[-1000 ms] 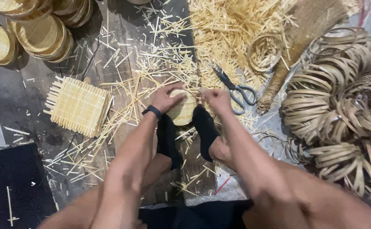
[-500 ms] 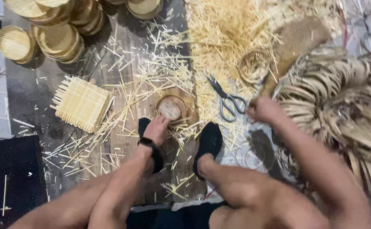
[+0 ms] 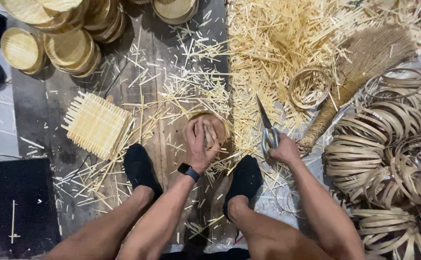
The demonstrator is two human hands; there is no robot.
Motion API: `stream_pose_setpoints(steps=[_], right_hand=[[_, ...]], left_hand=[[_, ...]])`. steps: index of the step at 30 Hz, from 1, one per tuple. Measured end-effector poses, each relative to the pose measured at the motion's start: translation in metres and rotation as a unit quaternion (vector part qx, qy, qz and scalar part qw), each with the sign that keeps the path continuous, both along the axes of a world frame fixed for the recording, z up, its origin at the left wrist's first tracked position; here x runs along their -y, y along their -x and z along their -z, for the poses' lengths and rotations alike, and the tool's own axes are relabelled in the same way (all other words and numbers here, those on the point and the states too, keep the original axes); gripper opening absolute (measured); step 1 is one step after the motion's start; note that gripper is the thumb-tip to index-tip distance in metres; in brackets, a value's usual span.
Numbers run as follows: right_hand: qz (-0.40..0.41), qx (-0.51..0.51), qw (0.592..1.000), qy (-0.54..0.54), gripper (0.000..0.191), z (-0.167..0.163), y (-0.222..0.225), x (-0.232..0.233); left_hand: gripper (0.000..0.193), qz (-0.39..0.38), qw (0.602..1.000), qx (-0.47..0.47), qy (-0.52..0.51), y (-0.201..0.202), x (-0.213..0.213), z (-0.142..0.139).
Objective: The person weaves a flat bamboo mat into a circular shape, secures it with a ring, and trims the excess strands using shears. This process is repeated for multiple mats, with finished items stacked nearby.
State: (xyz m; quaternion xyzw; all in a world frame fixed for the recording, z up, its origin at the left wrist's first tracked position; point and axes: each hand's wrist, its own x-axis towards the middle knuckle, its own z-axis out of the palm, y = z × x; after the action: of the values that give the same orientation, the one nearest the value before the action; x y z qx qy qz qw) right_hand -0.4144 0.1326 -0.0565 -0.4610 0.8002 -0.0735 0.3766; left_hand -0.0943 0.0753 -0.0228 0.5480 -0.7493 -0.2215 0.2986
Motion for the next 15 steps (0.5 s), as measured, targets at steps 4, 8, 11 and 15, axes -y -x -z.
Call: stream_pose_setpoints(steps=[4,8,11,15], right_hand=[[-0.005,0.055,0.998,-0.021,0.037,-0.018,-0.011,-0.011],[-0.005,0.018,1.000,-0.021,0.042,-0.037,-0.032,-0.023],[-0.094,-0.066,0.992,0.051,0.056,-0.048,-0.040,-0.021],[-0.192,-0.145,0.958,0.154,0.063,-0.047,-0.053,-0.007]], left_hand=[[0.102,0.090,0.995,0.035,-0.027,0.004,0.019,-0.002],[0.098,0.137,0.988,0.066,-0.008,-0.001,0.028,-0.003],[0.091,-0.029,0.988,0.078,-0.131,0.001,0.007,-0.003],[0.086,-0.068,0.993,-0.052,-0.085,0.009,-0.017,0.006]])
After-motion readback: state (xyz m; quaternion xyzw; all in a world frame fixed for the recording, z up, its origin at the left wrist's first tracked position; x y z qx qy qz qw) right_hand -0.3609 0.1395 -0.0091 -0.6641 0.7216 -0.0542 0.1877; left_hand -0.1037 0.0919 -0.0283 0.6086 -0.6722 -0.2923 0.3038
